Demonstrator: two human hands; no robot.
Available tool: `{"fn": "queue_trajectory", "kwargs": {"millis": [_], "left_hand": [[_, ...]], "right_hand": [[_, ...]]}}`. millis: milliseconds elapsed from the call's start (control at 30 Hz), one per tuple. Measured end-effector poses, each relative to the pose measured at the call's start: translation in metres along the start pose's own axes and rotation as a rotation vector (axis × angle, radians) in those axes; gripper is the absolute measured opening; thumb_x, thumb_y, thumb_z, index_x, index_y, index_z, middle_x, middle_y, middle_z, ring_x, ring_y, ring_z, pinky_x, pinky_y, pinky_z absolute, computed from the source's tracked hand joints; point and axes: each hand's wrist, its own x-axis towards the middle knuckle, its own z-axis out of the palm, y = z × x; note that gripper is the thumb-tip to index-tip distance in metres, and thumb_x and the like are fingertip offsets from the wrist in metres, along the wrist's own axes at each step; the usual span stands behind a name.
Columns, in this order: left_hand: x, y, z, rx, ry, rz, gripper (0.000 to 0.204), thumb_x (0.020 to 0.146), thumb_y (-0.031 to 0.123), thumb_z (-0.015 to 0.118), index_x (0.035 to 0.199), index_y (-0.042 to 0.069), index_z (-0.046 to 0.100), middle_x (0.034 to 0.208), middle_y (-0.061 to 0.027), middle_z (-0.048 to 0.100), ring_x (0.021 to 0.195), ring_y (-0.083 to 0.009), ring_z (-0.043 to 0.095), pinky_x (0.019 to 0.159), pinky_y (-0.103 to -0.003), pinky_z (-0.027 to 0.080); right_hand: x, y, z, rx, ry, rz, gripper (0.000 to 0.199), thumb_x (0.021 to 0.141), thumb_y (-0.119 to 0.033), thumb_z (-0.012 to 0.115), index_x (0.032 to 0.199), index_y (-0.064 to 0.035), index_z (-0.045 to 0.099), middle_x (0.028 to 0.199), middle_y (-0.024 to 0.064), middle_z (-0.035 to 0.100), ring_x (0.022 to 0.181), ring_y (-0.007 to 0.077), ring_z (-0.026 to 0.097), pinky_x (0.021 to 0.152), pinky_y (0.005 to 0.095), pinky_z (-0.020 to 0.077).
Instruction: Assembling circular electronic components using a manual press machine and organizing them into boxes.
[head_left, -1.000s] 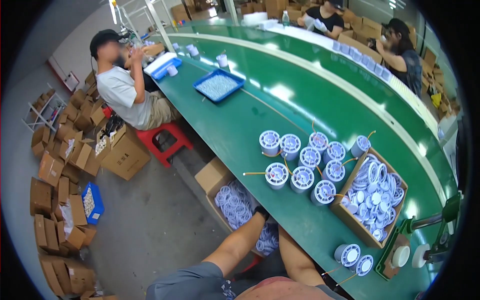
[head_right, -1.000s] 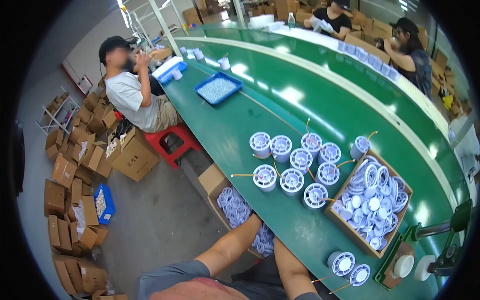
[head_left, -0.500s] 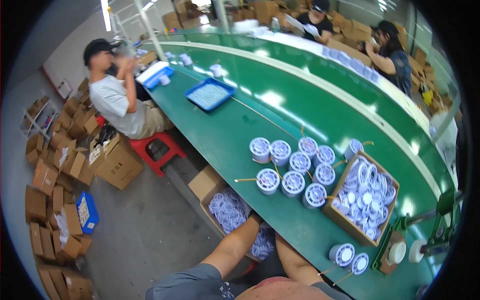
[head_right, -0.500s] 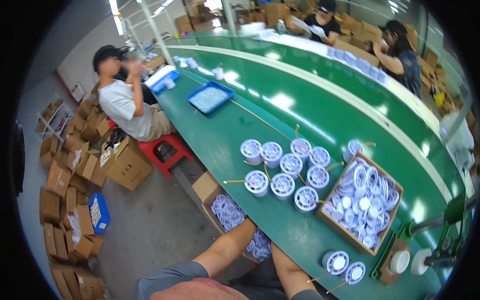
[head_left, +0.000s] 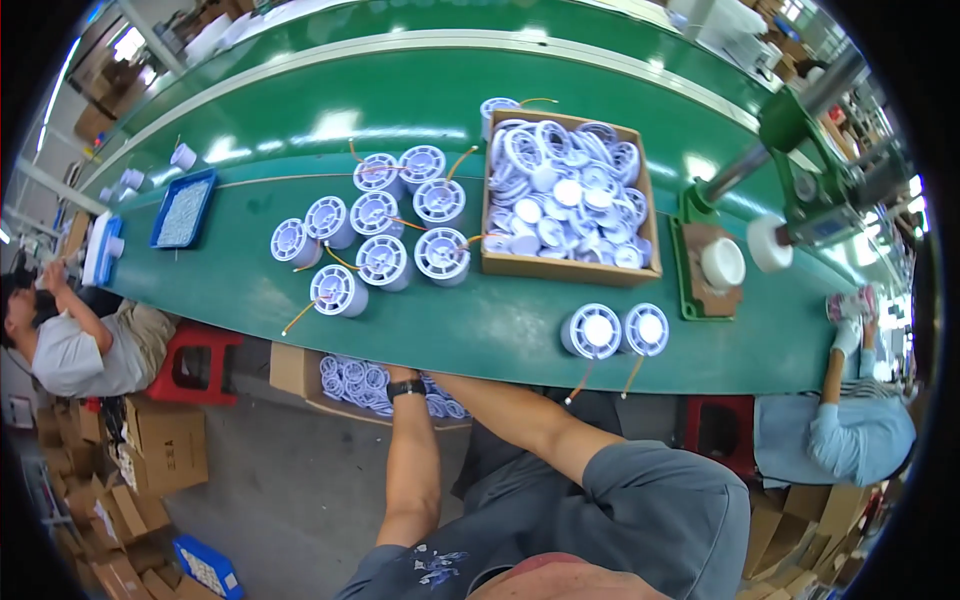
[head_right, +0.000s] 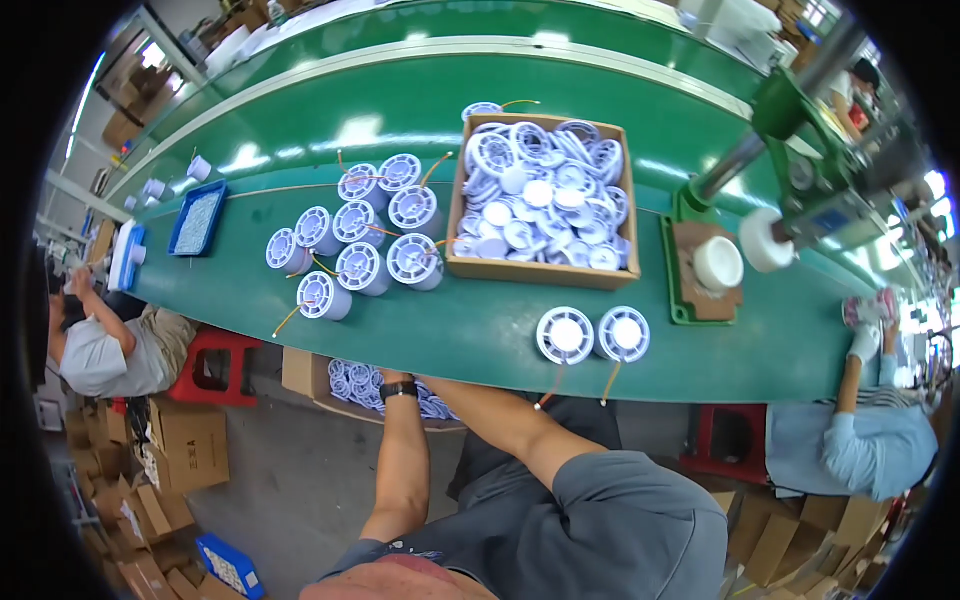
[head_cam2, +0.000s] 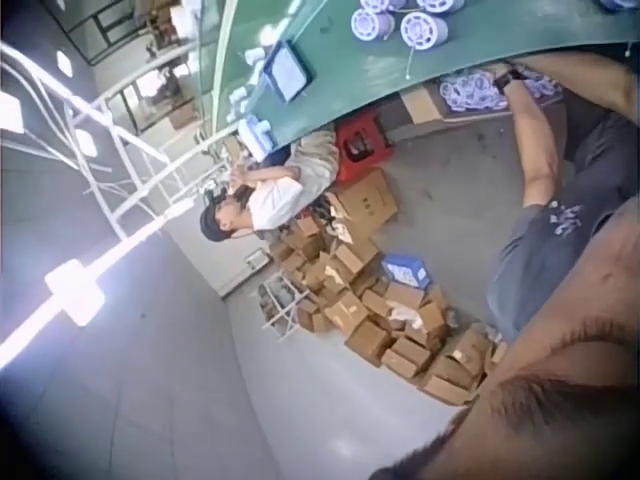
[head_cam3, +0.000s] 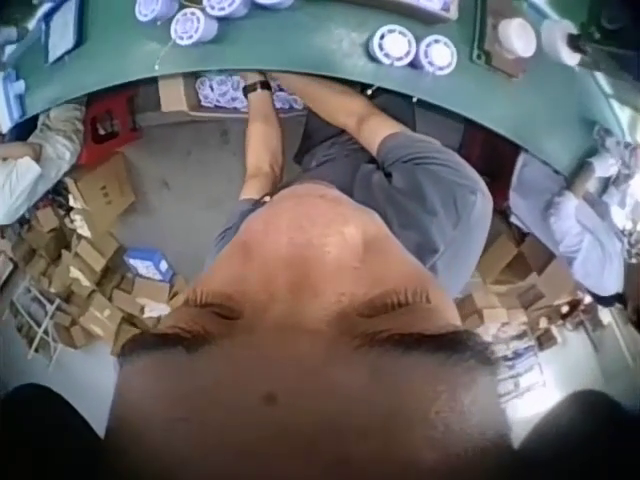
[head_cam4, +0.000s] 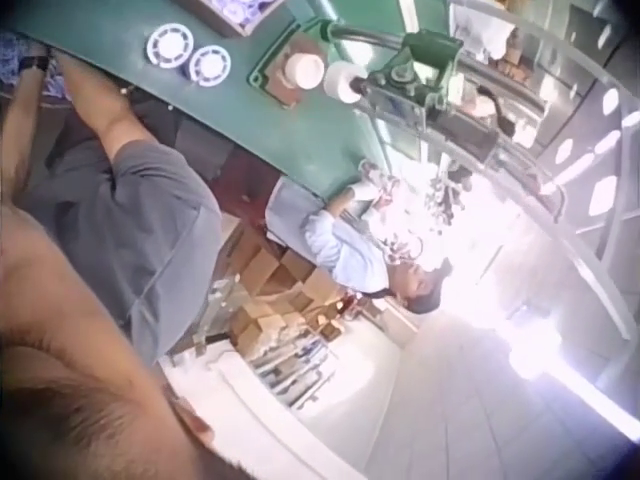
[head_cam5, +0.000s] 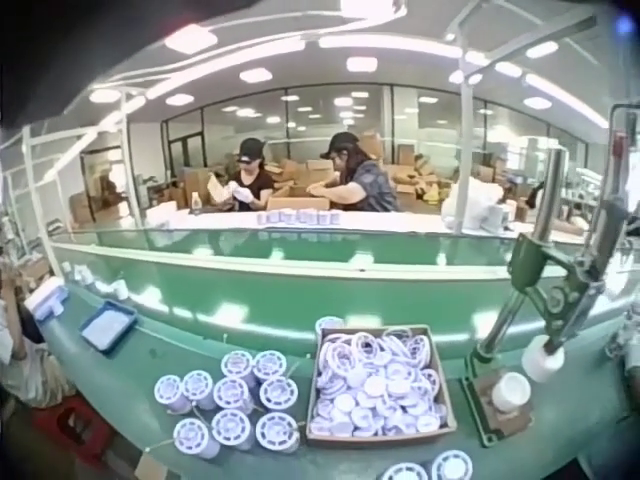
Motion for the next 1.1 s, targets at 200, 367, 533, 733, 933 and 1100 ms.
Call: {"fn": "queue_trajectory", "kwargs": {"millis": [200,367,533,733,933,1100], "left_hand": [[-0.097,0.035,-0.055,-0.784,0.516,-0.004,0.030,0.096,0.018,0.050,0.111,-0.004,0.063,0.104,-0.0168,0.067,0.094,-0.0280,0.064,0.087,-0.038,0.050],[-0.166,0.016,-0.085,-0.575,0.761,0.131,0.030,0.095,0.017,0.052,0.116,-0.003,0.061,0.109,-0.0144,0.064,0.099,-0.0261,0.062,0.091,-0.037,0.048],[-0.122,0.220,-0.156,-0.184,0.956,0.312,0.025,0.092,0.023,0.058,0.099,-0.001,0.058,0.102,-0.0196,0.062,0.089,-0.0334,0.062,0.084,-0.042,0.050],[0.036,0.359,-0.112,-1.320,0.228,0.322,0.018,0.089,0.016,0.060,0.094,0.000,0.067,0.089,-0.0100,0.068,0.077,-0.0246,0.063,0.070,-0.032,0.049],[0.030,0.396,-0.075,-0.784,0.314,0.465,0.027,0.091,0.021,0.059,0.082,-0.003,0.067,0.076,-0.0109,0.066,0.070,-0.0191,0.060,0.065,-0.035,0.047],[0.036,0.395,-0.077,-0.366,0.396,0.627,0.027,0.086,0.024,0.063,0.078,-0.002,0.068,0.086,-0.0204,0.067,0.078,-0.0375,0.062,0.076,-0.045,0.048]], "right_hand": [[-0.048,-0.016,-0.011,0.020,0.047,-0.037,0.025,0.081,-0.026,0.065,0.094,-0.0039,0.069,0.096,0.0182,0.063,0.096,0.0367,0.060,0.083,0.0416,0.0482],[-0.106,-0.074,-0.011,0.105,-0.050,-0.226,0.025,0.080,-0.026,0.064,0.093,-0.0051,0.069,0.097,0.0159,0.063,0.096,0.0347,0.060,0.083,0.0416,0.0477],[-0.051,-0.189,-0.094,0.014,0.176,-0.530,0.028,0.080,-0.023,0.066,0.099,-0.0020,0.067,0.104,0.0195,0.063,0.099,0.0368,0.060,0.087,0.0415,0.0478],[0.090,-0.229,-0.199,-0.072,0.524,-0.415,0.031,0.083,-0.030,0.061,0.091,-0.0006,0.068,0.094,0.0203,0.067,0.091,0.0348,0.063,0.083,0.0418,0.0489],[0.111,-0.187,-0.266,-0.459,0.583,-0.483,0.030,0.086,-0.026,0.053,0.086,-0.0001,0.069,0.097,0.0219,0.065,0.094,0.0384,0.060,0.085,0.0471,0.0476],[0.112,-0.180,-0.281,-0.699,0.541,-0.450,0.027,0.087,-0.021,0.052,0.084,-0.0005,0.070,0.098,0.0205,0.065,0.093,0.0393,0.059,0.086,0.0470,0.0478]]}}
